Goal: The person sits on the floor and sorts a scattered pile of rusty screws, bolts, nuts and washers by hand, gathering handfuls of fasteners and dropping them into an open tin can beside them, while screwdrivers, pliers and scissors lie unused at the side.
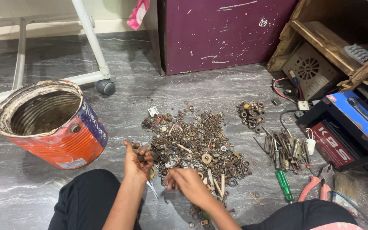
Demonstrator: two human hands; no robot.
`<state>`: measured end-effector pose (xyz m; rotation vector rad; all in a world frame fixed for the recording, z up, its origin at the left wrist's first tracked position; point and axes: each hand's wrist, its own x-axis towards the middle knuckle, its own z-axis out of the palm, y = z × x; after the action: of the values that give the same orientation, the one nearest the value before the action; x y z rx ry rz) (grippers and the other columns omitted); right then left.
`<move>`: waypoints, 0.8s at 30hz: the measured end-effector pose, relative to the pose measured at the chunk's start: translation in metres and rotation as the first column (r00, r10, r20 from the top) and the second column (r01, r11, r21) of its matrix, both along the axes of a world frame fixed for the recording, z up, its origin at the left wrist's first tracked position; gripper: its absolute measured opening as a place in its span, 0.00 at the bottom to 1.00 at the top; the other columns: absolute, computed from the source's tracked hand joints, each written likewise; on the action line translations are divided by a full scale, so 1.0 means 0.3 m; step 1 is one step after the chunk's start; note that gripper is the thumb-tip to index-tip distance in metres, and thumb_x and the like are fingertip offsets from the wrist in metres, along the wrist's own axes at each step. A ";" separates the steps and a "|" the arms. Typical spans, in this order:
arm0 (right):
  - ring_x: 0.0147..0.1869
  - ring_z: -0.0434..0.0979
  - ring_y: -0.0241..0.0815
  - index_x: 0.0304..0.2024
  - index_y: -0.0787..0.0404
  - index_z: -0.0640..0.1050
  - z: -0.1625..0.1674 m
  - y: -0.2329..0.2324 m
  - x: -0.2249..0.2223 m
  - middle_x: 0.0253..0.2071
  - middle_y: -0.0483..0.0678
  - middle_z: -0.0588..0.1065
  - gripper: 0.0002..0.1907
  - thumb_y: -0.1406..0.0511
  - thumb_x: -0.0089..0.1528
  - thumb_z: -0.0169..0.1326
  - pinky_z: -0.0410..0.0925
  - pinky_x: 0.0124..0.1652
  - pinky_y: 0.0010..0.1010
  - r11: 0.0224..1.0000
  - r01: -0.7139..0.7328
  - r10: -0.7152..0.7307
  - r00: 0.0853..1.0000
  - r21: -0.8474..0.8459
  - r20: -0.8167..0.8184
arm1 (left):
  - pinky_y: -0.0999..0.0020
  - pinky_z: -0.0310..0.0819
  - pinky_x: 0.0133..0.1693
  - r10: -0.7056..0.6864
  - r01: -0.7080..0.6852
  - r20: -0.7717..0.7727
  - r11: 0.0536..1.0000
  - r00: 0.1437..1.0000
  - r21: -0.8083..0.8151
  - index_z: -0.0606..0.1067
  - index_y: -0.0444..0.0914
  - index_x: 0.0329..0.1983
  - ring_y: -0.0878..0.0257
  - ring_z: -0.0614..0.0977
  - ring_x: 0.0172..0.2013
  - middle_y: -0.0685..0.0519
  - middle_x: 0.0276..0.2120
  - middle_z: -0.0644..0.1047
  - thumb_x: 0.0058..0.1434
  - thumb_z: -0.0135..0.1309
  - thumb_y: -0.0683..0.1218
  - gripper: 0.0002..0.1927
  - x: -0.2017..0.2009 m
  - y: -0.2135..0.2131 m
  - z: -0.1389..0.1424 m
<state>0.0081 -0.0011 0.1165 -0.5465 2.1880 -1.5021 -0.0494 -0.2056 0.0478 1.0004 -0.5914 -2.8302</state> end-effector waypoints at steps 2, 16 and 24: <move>0.33 0.79 0.42 0.36 0.63 0.80 0.009 0.039 -0.006 0.32 0.53 0.81 0.30 0.51 0.73 0.34 0.72 0.36 0.31 0.955 0.006 0.028 0.993 -0.298 0.110 | 0.77 0.60 0.22 0.051 -0.051 -0.025 0.999 0.998 0.015 0.65 0.46 0.37 0.68 0.65 0.22 0.59 0.19 0.64 0.66 0.43 0.72 0.26 -0.009 -0.041 -0.016; 0.51 0.76 0.46 0.46 0.58 0.75 0.347 0.375 -0.366 0.51 0.48 0.79 0.24 0.50 0.73 0.33 0.69 0.51 0.36 -0.093 0.522 -0.136 0.837 -0.848 0.530 | 0.74 0.53 0.19 0.098 -0.068 0.142 0.977 0.985 -0.202 0.66 0.45 0.37 0.64 0.66 0.20 0.56 0.19 0.64 0.64 0.34 0.78 0.33 -0.017 -0.116 -0.040; 0.46 0.76 0.48 0.50 0.61 0.76 0.229 0.491 -0.454 0.47 0.51 0.78 0.27 0.46 0.69 0.46 0.71 0.46 0.43 0.807 0.557 -0.529 0.830 -0.196 0.180 | 0.60 0.64 0.27 0.030 0.394 0.443 0.409 0.896 -0.823 0.78 0.36 0.34 0.58 0.73 0.21 0.46 0.23 0.72 0.70 0.33 0.76 0.42 -0.004 -0.054 0.042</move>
<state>-0.1282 0.1461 0.1854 0.1331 2.1860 -2.0508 -0.0506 -0.2218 0.0605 1.2277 -2.0934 -1.7807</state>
